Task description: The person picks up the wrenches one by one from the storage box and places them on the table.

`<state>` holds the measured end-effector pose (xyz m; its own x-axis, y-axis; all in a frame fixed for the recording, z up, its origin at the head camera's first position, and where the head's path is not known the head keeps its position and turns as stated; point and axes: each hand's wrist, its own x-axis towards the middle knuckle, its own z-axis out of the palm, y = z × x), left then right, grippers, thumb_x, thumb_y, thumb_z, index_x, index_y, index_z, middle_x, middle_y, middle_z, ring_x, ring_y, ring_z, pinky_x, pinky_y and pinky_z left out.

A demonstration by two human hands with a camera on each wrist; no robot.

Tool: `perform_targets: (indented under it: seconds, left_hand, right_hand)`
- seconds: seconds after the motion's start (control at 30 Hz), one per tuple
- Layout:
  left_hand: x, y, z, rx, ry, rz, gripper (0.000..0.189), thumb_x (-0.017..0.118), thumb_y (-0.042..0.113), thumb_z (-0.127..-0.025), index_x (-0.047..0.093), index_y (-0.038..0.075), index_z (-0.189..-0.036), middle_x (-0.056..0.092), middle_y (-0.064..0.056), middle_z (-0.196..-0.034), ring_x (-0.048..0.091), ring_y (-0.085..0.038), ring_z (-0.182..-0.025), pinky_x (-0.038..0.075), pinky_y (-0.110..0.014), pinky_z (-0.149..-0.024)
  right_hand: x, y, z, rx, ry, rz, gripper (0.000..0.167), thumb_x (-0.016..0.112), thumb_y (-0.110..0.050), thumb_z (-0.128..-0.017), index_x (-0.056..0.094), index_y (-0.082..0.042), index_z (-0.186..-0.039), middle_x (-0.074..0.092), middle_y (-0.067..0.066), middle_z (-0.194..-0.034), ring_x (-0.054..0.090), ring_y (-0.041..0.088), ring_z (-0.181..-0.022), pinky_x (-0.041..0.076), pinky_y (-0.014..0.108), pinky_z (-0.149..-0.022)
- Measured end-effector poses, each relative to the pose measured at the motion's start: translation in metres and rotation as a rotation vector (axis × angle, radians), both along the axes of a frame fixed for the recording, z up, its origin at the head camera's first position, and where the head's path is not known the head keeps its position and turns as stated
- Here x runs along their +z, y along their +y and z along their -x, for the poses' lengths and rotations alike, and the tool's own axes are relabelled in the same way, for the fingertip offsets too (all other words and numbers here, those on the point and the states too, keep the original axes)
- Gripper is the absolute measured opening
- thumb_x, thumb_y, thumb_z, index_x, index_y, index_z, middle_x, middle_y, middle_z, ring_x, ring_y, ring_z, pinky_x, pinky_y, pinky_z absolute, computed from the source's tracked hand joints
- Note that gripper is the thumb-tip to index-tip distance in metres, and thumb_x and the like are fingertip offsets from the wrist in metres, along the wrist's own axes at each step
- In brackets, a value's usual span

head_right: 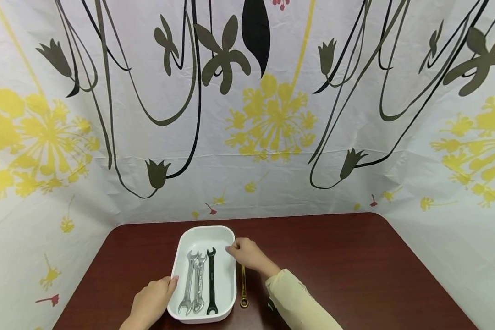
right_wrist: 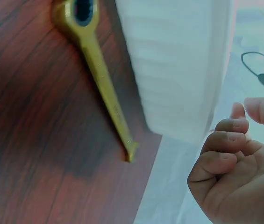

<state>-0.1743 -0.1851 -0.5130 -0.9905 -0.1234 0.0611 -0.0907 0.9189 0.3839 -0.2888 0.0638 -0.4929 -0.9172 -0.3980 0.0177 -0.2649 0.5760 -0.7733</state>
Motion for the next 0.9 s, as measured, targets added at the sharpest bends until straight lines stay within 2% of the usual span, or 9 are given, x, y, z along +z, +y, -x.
perform_targets:
  seconds: [0.1, 0.2, 0.27, 0.33, 0.47, 0.6, 0.73, 0.9]
  left_hand:
    - [0.0, -0.001, 0.0, 0.002, 0.007, 0.001, 0.036, 0.051, 0.037, -0.097, 0.06, 0.012, -0.073, 0.066, -0.01, -0.07, 0.061, -0.031, -0.059, 0.041, -0.045, -0.05]
    - [0.0, -0.001, -0.001, 0.003, 0.01, 0.003, 0.036, 0.051, 0.037, -0.097, 0.06, 0.011, -0.073, 0.066, -0.01, -0.07, 0.061, -0.031, -0.059, 0.041, -0.045, -0.05]
    - [0.0, -0.001, -0.001, 0.003, 0.011, 0.004, 0.036, 0.051, 0.037, -0.097, 0.06, 0.011, -0.073, 0.065, -0.01, -0.069, 0.061, -0.031, -0.059, 0.041, -0.045, -0.05]
    - [0.0, -0.001, -0.001, 0.003, 0.01, 0.006, 0.036, 0.051, 0.037, -0.097, 0.059, 0.012, -0.073, 0.065, -0.01, -0.069, 0.061, -0.031, -0.058, 0.041, -0.044, -0.05]
    - [-0.001, -0.001, -0.001, 0.004, 0.013, 0.008, 0.037, 0.051, 0.037, -0.097, 0.059, 0.012, -0.072, 0.065, -0.01, -0.069, 0.061, -0.03, -0.058, 0.04, -0.044, -0.049]
    - [-0.001, -0.001, -0.001, 0.004, 0.012, 0.013, 0.037, 0.051, 0.038, -0.097, 0.06, 0.011, -0.073, 0.065, -0.01, -0.069, 0.06, -0.031, -0.058, 0.041, -0.045, -0.049]
    - [-0.002, -0.001, -0.001, 0.003, 0.021, 0.016, 0.037, 0.052, 0.038, -0.097, 0.059, 0.012, -0.072, 0.065, -0.01, -0.069, 0.061, -0.031, -0.058, 0.041, -0.045, -0.049]
    - [-0.003, -0.002, -0.001, 0.005, 0.033, 0.018, 0.038, 0.051, 0.038, -0.097, 0.057, 0.013, -0.069, 0.064, -0.009, -0.067, 0.06, -0.031, -0.058, 0.04, -0.045, -0.049]
  right_hand:
    - [0.004, -0.005, -0.002, 0.003, -0.006, -0.012, 0.033, 0.06, -0.025, -0.094, 0.057, -0.005, -0.068, 0.053, 0.001, -0.061, 0.04, 0.008, -0.051, 0.034, 0.023, -0.048]
    - [0.006, -0.01, -0.004, 0.006, -0.002, -0.02, 0.036, 0.059, -0.026, -0.095, 0.06, 0.0, -0.069, 0.065, 0.011, -0.071, 0.041, 0.008, -0.05, 0.035, 0.023, -0.047]
    - [0.007, -0.013, -0.004, 0.011, 0.004, -0.029, 0.037, 0.058, -0.026, -0.095, 0.061, 0.002, -0.071, 0.069, 0.016, -0.079, 0.041, 0.008, -0.05, 0.035, 0.023, -0.047]
    - [0.008, -0.016, -0.004, 0.019, 0.013, -0.037, 0.037, 0.059, -0.026, -0.095, 0.063, 0.003, -0.074, 0.069, 0.017, -0.079, 0.04, 0.009, -0.05, 0.035, 0.023, -0.048]
    - [0.008, -0.023, -0.004, 0.039, 0.038, -0.053, 0.035, 0.059, -0.026, -0.095, 0.063, 0.002, -0.074, 0.069, 0.015, -0.079, 0.041, 0.009, -0.052, 0.035, 0.023, -0.048]
    - [0.008, -0.03, -0.006, 0.054, 0.054, -0.087, 0.033, 0.059, -0.027, -0.095, 0.065, 0.0, -0.076, 0.067, 0.006, -0.075, 0.043, 0.009, -0.054, 0.037, 0.024, -0.05]
    - [0.009, -0.036, -0.008, 0.074, 0.041, -0.121, 0.032, 0.058, -0.027, -0.095, 0.068, -0.001, -0.078, 0.056, -0.004, -0.064, 0.042, 0.009, -0.053, 0.036, 0.024, -0.05]
    - [0.008, -0.044, -0.01, 0.079, 0.052, -0.178, 0.034, 0.058, -0.031, -0.094, 0.065, -0.007, -0.071, 0.041, -0.009, -0.055, 0.038, 0.008, -0.05, 0.032, 0.024, -0.048]
